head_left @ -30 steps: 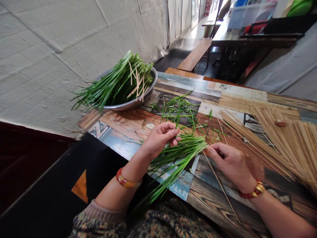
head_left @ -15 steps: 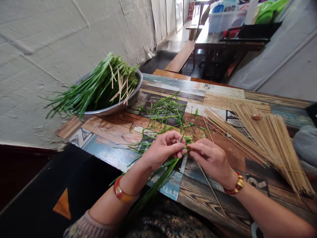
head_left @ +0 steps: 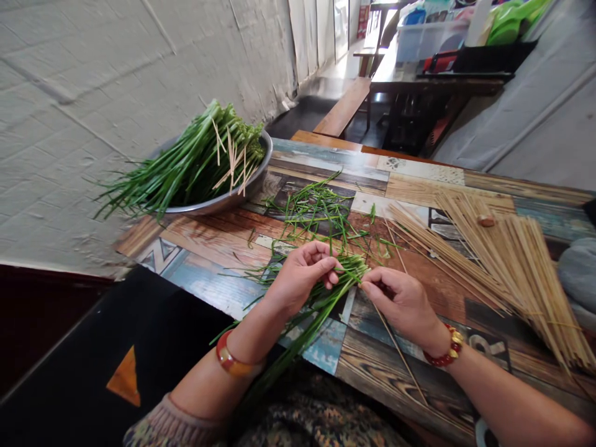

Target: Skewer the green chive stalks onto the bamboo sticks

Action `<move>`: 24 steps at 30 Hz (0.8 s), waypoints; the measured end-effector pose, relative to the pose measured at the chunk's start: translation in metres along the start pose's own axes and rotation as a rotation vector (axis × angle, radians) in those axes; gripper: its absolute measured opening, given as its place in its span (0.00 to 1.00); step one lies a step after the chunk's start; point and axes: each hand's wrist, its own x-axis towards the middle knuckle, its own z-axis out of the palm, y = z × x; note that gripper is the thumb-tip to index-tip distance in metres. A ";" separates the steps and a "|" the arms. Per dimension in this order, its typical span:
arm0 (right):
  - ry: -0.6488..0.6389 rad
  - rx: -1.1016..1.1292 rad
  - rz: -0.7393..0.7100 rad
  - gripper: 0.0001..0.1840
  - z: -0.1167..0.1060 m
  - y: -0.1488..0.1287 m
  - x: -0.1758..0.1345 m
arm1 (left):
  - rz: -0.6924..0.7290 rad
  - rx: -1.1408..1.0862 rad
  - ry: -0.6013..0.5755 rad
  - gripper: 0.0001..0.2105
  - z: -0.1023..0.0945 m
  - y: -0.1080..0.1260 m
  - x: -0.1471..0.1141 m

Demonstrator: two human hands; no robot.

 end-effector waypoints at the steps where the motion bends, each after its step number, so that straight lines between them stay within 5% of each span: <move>1: -0.008 0.003 0.011 0.09 0.000 0.000 0.000 | 0.005 -0.002 0.011 0.12 -0.001 0.000 0.000; 10: -0.083 0.038 -0.069 0.08 -0.003 -0.008 0.000 | -0.001 0.077 -0.006 0.11 -0.003 0.001 0.000; 13: 0.016 0.039 -0.126 0.05 -0.004 -0.009 -0.003 | -0.020 0.245 -0.079 0.10 0.001 0.001 -0.002; 18: 0.024 -0.097 -0.209 0.17 0.000 0.000 -0.007 | -0.009 0.411 -0.215 0.04 0.010 -0.001 -0.009; 24: 0.049 -0.225 -0.263 0.07 0.000 0.007 -0.007 | 0.020 0.578 -0.223 0.05 0.005 -0.001 -0.013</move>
